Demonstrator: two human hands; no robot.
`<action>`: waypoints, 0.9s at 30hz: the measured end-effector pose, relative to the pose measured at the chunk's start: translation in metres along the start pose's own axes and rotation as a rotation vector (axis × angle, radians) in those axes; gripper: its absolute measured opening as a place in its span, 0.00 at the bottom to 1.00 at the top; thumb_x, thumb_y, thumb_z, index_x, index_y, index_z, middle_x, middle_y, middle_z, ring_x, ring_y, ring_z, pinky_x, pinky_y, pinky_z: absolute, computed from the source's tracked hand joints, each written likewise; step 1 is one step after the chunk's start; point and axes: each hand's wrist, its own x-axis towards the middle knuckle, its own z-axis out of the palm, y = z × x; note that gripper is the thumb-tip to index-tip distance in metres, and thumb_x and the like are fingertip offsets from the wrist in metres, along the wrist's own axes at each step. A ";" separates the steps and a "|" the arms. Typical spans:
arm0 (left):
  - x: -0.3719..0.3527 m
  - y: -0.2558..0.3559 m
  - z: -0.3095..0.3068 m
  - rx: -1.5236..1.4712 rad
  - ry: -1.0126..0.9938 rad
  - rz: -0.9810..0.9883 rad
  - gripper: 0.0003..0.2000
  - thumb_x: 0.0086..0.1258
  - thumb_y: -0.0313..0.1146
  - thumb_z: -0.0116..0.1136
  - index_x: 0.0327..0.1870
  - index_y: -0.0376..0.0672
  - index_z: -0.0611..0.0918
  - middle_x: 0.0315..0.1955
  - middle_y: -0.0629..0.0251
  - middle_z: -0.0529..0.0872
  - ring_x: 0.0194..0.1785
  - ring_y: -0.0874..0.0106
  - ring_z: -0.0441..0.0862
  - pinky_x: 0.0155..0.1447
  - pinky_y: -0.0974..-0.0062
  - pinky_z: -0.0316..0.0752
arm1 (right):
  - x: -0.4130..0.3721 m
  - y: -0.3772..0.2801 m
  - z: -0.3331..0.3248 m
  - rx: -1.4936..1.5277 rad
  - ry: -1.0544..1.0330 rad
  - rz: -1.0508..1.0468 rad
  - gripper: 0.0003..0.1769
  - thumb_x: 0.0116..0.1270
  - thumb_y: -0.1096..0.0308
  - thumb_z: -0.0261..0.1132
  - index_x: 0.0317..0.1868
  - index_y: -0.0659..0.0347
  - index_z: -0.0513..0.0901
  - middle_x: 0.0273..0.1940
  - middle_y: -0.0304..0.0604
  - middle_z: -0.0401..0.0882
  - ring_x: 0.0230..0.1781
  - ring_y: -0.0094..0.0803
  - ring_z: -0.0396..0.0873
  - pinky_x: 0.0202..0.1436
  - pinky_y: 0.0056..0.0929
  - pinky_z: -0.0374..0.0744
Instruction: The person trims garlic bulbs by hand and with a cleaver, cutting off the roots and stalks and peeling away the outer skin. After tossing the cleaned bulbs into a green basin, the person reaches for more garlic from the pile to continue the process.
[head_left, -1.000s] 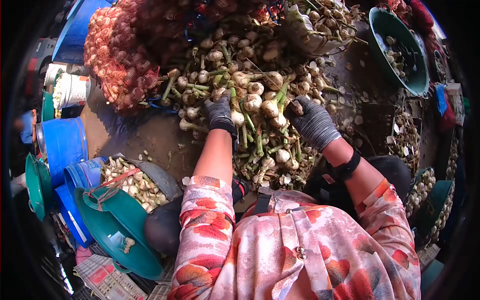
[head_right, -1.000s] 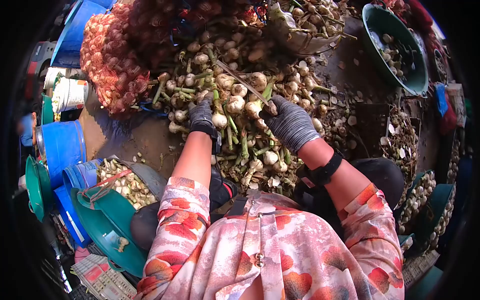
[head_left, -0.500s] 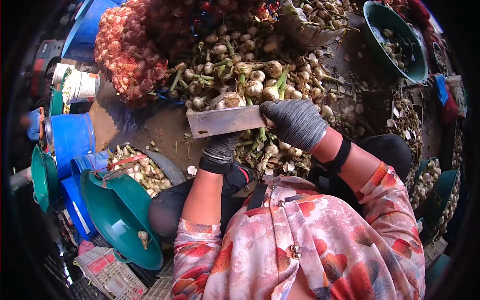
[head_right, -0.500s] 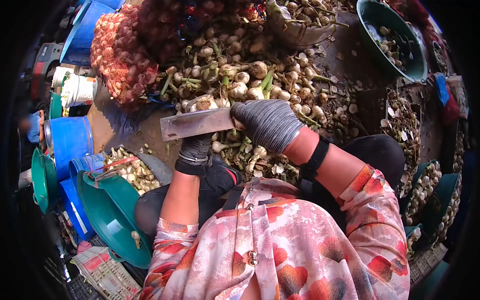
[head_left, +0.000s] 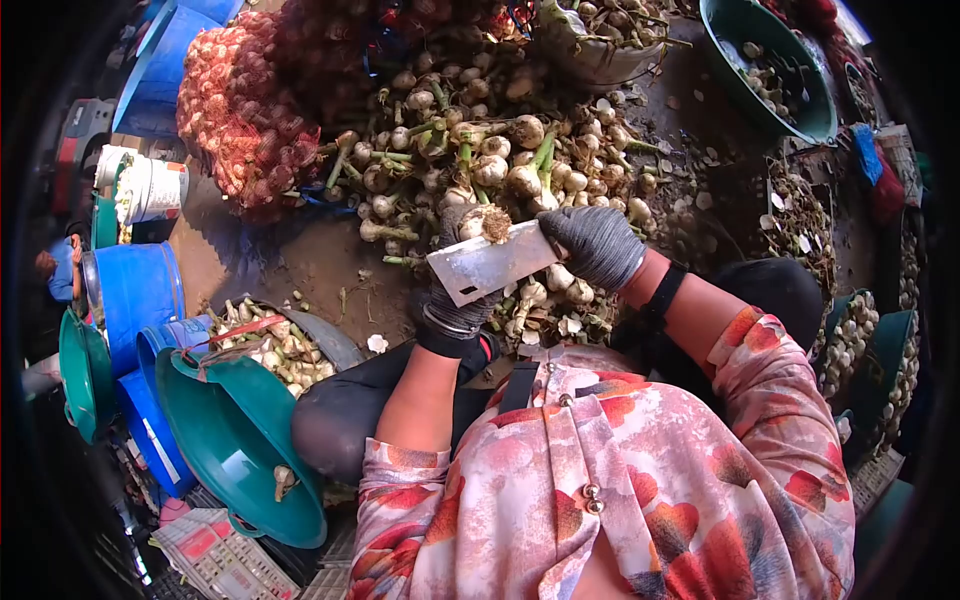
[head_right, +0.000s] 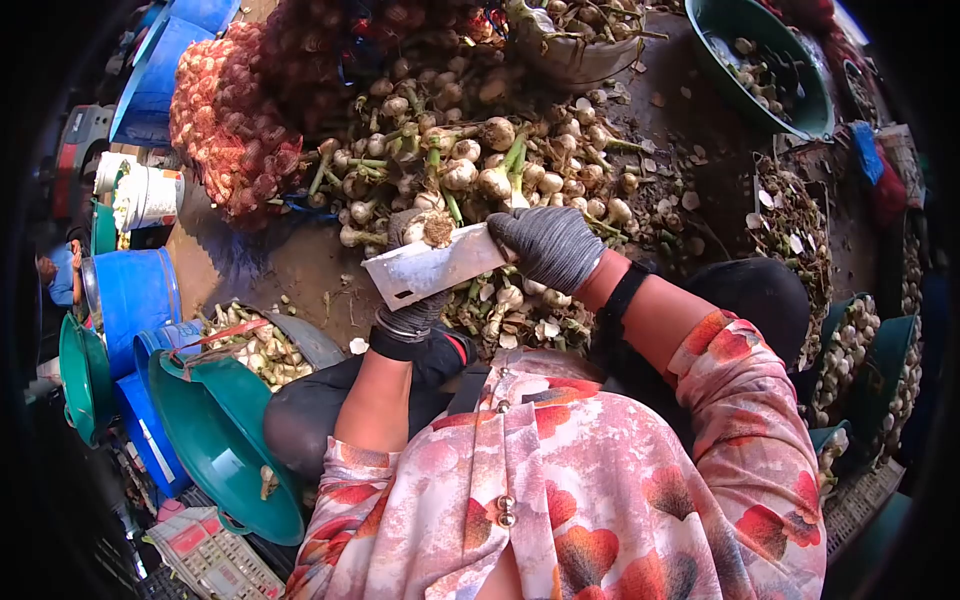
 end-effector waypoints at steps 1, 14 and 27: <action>0.000 -0.003 0.009 -0.091 -0.082 -0.013 0.22 0.65 0.43 0.61 0.58 0.45 0.77 0.45 0.63 0.85 0.47 0.63 0.84 0.51 0.62 0.78 | -0.003 0.009 0.006 -0.014 0.017 0.001 0.18 0.55 0.66 0.64 0.47 0.55 0.77 0.29 0.47 0.80 0.32 0.50 0.82 0.31 0.46 0.77; 0.052 0.022 -0.052 -0.512 0.269 -0.337 0.39 0.48 0.33 0.79 0.61 0.41 0.66 0.53 0.58 0.75 0.56 0.66 0.76 0.60 0.68 0.75 | 0.009 0.049 -0.022 -0.052 0.234 0.438 0.18 0.63 0.60 0.66 0.53 0.52 0.78 0.34 0.54 0.83 0.35 0.52 0.83 0.40 0.47 0.80; 0.070 0.045 -0.055 -2.068 0.781 -0.955 0.30 0.65 0.51 0.64 0.61 0.40 0.72 0.53 0.54 0.80 0.57 0.57 0.78 0.63 0.56 0.75 | 0.007 -0.060 -0.001 0.583 0.121 0.447 0.17 0.63 0.63 0.69 0.50 0.56 0.78 0.38 0.53 0.83 0.40 0.51 0.83 0.44 0.38 0.80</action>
